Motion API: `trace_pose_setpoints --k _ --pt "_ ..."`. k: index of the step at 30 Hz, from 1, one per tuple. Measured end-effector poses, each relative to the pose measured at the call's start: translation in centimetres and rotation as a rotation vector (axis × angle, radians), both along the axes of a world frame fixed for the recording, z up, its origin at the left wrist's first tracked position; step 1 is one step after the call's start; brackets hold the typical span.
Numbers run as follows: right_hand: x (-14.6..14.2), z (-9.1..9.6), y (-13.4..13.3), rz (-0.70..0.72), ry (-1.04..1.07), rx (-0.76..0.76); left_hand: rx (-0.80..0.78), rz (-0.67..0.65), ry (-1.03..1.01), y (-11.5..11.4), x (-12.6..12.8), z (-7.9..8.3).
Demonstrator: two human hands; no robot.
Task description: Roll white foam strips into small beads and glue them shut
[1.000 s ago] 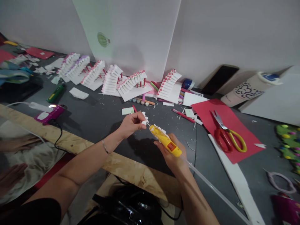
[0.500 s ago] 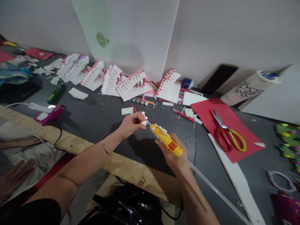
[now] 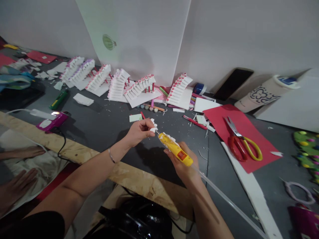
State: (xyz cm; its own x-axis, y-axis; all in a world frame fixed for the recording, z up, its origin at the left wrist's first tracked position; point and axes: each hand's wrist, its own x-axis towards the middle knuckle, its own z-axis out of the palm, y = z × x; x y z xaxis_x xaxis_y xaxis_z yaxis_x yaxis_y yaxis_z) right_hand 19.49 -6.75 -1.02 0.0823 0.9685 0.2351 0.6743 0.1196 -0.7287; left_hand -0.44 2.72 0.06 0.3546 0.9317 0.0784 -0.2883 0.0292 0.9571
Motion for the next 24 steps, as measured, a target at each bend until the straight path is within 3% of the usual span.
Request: trace_pose_setpoints --k 19,24 --pt "0.03 0.46 -0.08 -0.022 0.053 -0.050 -0.027 0.002 -0.016 -0.04 -0.02 0.17" --pt "0.82 0.34 0.29 -0.185 0.168 -0.007 -0.042 0.023 -0.029 0.11 -0.06 -0.06"
